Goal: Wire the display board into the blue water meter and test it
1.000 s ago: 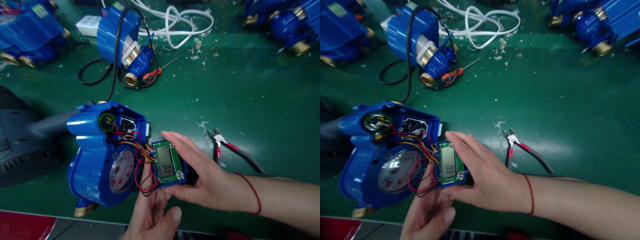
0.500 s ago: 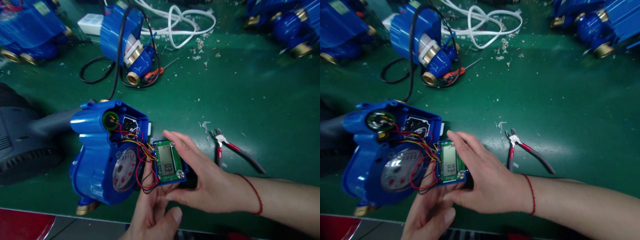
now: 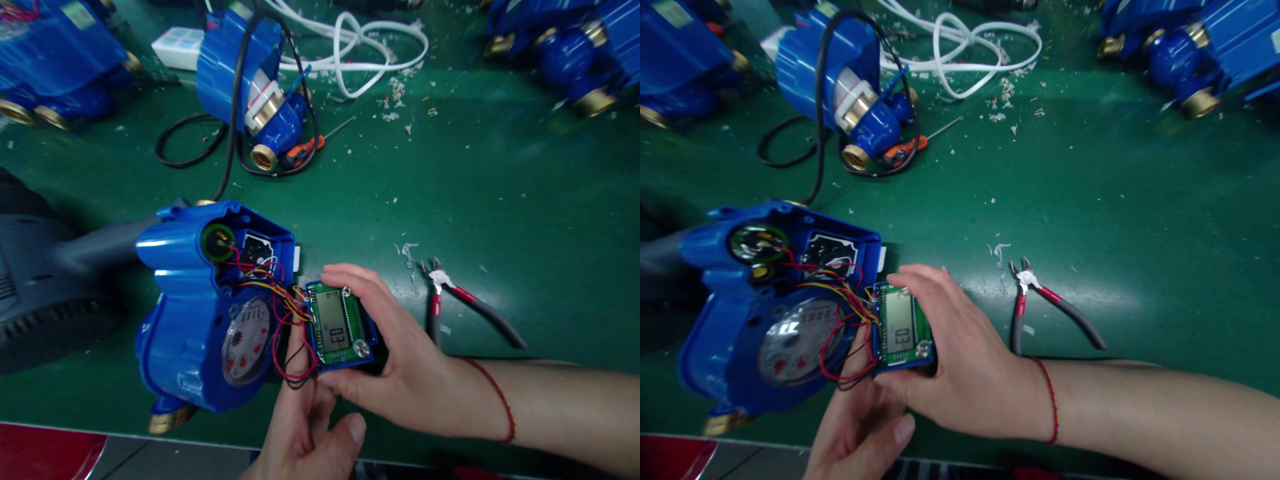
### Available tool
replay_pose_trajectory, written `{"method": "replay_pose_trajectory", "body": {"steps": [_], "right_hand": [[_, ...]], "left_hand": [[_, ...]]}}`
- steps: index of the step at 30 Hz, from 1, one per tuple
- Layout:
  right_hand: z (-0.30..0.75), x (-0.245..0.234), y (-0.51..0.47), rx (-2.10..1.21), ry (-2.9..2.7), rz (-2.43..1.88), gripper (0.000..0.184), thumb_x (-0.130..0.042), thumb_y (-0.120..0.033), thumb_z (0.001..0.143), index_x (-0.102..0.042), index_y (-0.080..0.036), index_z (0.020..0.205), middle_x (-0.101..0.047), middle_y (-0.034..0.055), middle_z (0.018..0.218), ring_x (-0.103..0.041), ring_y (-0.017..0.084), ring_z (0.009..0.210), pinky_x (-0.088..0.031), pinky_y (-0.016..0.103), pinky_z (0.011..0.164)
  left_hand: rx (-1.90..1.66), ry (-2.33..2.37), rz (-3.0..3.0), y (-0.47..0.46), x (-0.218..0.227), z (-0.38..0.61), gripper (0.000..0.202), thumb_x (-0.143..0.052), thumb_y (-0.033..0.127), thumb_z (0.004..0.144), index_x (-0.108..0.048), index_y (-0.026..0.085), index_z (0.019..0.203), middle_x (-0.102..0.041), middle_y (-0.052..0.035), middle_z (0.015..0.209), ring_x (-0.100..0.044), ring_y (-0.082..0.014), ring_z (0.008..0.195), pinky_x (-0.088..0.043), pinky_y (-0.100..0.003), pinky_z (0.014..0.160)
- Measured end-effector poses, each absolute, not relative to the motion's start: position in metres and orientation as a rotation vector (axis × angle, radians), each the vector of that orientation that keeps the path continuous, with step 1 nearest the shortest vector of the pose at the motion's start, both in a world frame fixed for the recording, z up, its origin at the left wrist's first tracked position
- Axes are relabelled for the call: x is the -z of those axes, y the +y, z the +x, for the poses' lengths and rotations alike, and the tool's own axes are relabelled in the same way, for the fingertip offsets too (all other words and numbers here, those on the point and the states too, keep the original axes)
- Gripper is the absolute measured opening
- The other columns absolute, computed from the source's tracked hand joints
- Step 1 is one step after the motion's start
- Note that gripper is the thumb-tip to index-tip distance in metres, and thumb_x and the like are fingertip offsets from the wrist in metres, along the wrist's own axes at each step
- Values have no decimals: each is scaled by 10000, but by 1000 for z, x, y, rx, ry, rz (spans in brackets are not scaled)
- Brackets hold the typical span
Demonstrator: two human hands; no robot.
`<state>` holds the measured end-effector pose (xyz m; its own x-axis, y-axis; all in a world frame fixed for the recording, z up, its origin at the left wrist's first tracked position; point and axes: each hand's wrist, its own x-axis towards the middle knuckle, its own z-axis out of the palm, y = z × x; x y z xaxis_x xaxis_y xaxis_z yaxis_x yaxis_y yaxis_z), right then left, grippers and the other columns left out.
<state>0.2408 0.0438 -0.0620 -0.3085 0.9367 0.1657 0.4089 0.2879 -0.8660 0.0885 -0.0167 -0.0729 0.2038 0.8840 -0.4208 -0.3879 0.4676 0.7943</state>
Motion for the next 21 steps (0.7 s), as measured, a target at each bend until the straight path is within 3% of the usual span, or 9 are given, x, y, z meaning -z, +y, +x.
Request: {"method": "replay_pose_trajectory", "body": {"steps": [4,9,11,16,21], "right_hand": [[242,62,49,-971,-1844,-1185,679,-735,-257,752,-390,-171,1331,-471,106,1351,-424,186,1295,-377,333,1107],[259,63,59,-1096,-2038,-1032,850,-743,-345,776,-257,-128,1439,-383,184,1442,-350,231,1377,-360,404,1128],[266,64,61,-1081,-2101,-988,832,-703,-319,820,-215,-145,1471,-349,183,1478,-315,228,1405,-343,418,1140],[271,65,62,-1040,-2095,-944,743,-667,-309,854,-275,-174,1472,-419,158,1450,-364,234,1376,-364,442,1127],[270,67,62,-976,-2024,-898,700,-650,-214,849,-307,-163,1458,-422,148,1451,-350,222,1383,-345,435,1144]], "left_hand": [[-973,1013,569,-11,75,89,927,-749,241,786,-187,455,1491,-546,-18,1431,-554,-263,1255,-441,-392,1064],[-992,820,618,1,75,91,706,-661,212,867,-340,469,1440,-609,-35,1365,-611,-211,1188,-476,-333,1024],[-1012,819,625,4,76,92,694,-664,190,864,-368,462,1430,-602,-42,1373,-632,-204,1158,-482,-334,1020],[-1091,923,721,7,78,94,718,-718,113,806,-448,424,1394,-666,-48,1287,-705,-178,1012,-560,-255,892],[-1171,1041,785,11,77,97,559,-758,96,756,-612,280,1263,-757,-60,1091,-721,-190,970,-577,-238,850]]}}
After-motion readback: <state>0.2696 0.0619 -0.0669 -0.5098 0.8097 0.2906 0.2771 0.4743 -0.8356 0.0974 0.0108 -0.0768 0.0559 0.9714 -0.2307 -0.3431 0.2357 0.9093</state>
